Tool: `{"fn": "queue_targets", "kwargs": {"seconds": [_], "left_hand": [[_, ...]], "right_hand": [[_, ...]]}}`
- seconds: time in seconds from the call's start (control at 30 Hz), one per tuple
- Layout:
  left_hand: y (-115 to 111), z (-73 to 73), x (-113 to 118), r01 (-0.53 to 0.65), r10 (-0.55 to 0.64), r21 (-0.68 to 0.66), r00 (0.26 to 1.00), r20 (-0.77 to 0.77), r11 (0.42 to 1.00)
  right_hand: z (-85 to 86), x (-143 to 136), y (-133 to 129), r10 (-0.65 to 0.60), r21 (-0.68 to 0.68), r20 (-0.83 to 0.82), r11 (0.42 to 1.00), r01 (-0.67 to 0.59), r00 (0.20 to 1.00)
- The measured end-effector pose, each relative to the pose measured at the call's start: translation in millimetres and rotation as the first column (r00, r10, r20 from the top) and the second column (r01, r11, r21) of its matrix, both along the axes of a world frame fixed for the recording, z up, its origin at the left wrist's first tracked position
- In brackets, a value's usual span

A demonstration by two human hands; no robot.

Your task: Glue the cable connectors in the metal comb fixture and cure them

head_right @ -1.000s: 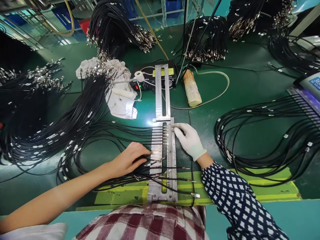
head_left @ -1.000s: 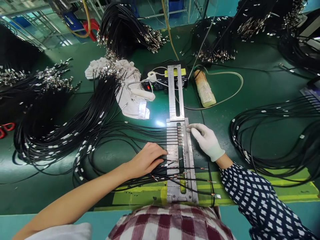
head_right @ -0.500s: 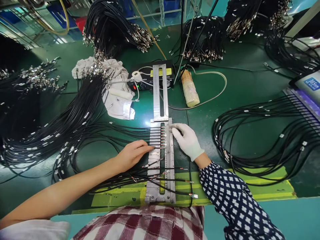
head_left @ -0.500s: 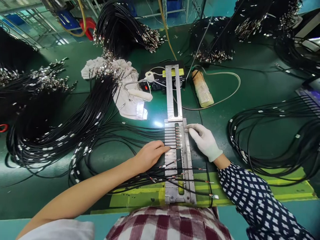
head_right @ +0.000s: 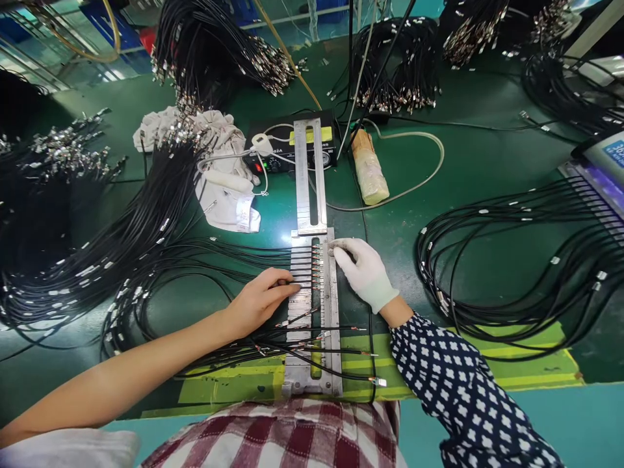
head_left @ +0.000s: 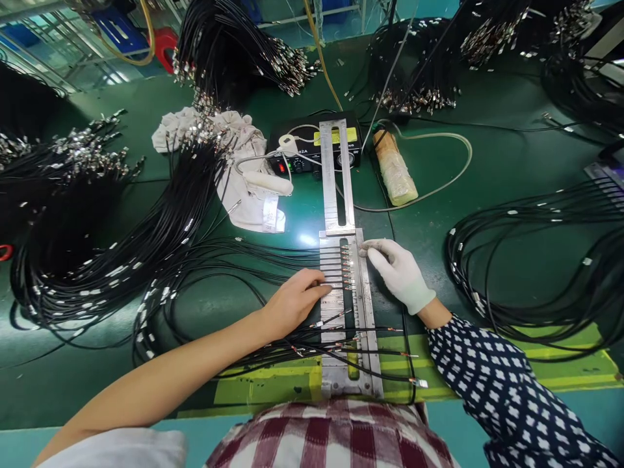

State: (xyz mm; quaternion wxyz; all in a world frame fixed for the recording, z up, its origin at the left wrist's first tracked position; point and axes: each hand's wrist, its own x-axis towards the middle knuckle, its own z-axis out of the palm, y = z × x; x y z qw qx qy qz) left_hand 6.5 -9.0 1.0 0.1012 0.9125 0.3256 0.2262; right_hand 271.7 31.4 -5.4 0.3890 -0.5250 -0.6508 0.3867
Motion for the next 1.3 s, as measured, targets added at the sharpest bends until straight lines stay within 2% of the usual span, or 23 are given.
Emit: {"fn": "queue_targets", "kwargs": {"seconds": [0.1, 0.2, 0.27, 0.33, 0.37, 0.4, 0.47, 0.57, 0.67, 0.8, 0.97, 1.07, 1.1, 1.17, 1.23, 1.3], "left_hand": [[-7.7, -1.0, -5.0, -0.047, 0.049, 0.028, 0.995, -0.083, 0.999], [-11.3, -5.0, -9.2, -0.01, 0.009, -0.003, 0.99, -0.139, 1.0], [-10.0, -2.9, -10.3, -0.004, -0.006, -0.088, 0.993, -0.118, 0.996], [-8.2, 7.0, -12.5, -0.015, -0.001, -0.219, 0.998, -0.07, 0.976], [-8.3, 14.6, -14.9, -0.016, 0.004, -0.294, 0.999, -0.042, 0.956], [-9.5, 23.2, -18.6, -0.013, 0.006, -0.367, 1.0, -0.021, 0.93], [-15.3, 40.3, -29.7, 0.009, -0.027, -0.483, 0.999, -0.03, 0.876], [-28.4, 56.0, -52.0, 0.021, -0.122, -0.522, 0.979, -0.161, 0.853], [-37.1, 57.8, -70.8, -0.026, -0.108, -0.428, 0.953, -0.285, 0.903], [-37.3, 55.8, -75.3, -0.042, -0.034, -0.299, 0.969, -0.245, 0.953], [-30.9, 49.2, -48.4, -0.104, 0.099, -0.092, 0.993, -0.058, 0.99], [-26.7, 36.5, -25.9, -0.099, 0.101, 0.04, 0.994, -0.036, 0.994], [-25.3, 31.5, -19.2, -0.085, 0.088, 0.072, 0.995, -0.044, 0.994], [-22.6, 21.7, -8.6, -0.056, 0.063, 0.103, 0.996, -0.065, 0.993], [-20.2, 13.3, -2.2, -0.052, 0.061, 0.105, 0.994, -0.092, 0.993], [-17.9, 7.4, 0.7, -0.059, 0.072, 0.108, 0.99, -0.122, 0.992]], "right_hand": [[-0.8, -0.2, 0.7, 0.003, -0.003, -0.003, 1.0, -0.003, 1.0], [-5.3, 0.4, 2.7, 0.012, -0.004, -0.016, 1.0, -0.012, 1.0], [-6.6, 1.4, 2.9, 0.006, 0.019, -0.008, 1.0, -0.006, 1.0], [-3.6, 2.5, -0.3, 0.008, 0.105, 0.054, 0.994, -0.014, 0.998], [-0.3, 3.0, -3.5, 0.038, 0.171, 0.11, 0.984, -0.057, 0.993], [3.8, 3.1, -8.0, 0.092, 0.239, 0.177, 0.962, -0.134, 0.98], [12.8, 2.3, -19.5, 0.247, 0.323, 0.314, 0.88, -0.348, 0.917], [23.5, -1.9, -37.4, 0.424, 0.312, 0.453, 0.749, -0.585, 0.784], [27.8, -7.4, -48.9, 0.462, 0.294, 0.541, 0.68, -0.672, 0.703], [29.8, -12.7, -60.4, 0.484, 0.313, 0.542, 0.643, -0.699, 0.687], [39.7, -11.7, -78.7, 0.559, 0.275, 0.421, 0.672, -0.687, 0.715], [45.3, -3.5, -74.9, 0.631, 0.233, 0.261, 0.694, -0.681, 0.731], [44.7, 0.6, -69.8, 0.614, 0.223, 0.225, 0.723, -0.654, 0.756], [38.4, 9.9, -55.8, 0.471, 0.203, 0.215, 0.835, -0.511, 0.855], [26.4, 18.5, -41.4, 0.243, 0.159, 0.222, 0.946, -0.281, 0.944], [13.0, 23.9, -30.9, 0.09, 0.077, 0.191, 0.991, -0.106, 0.977]]}}
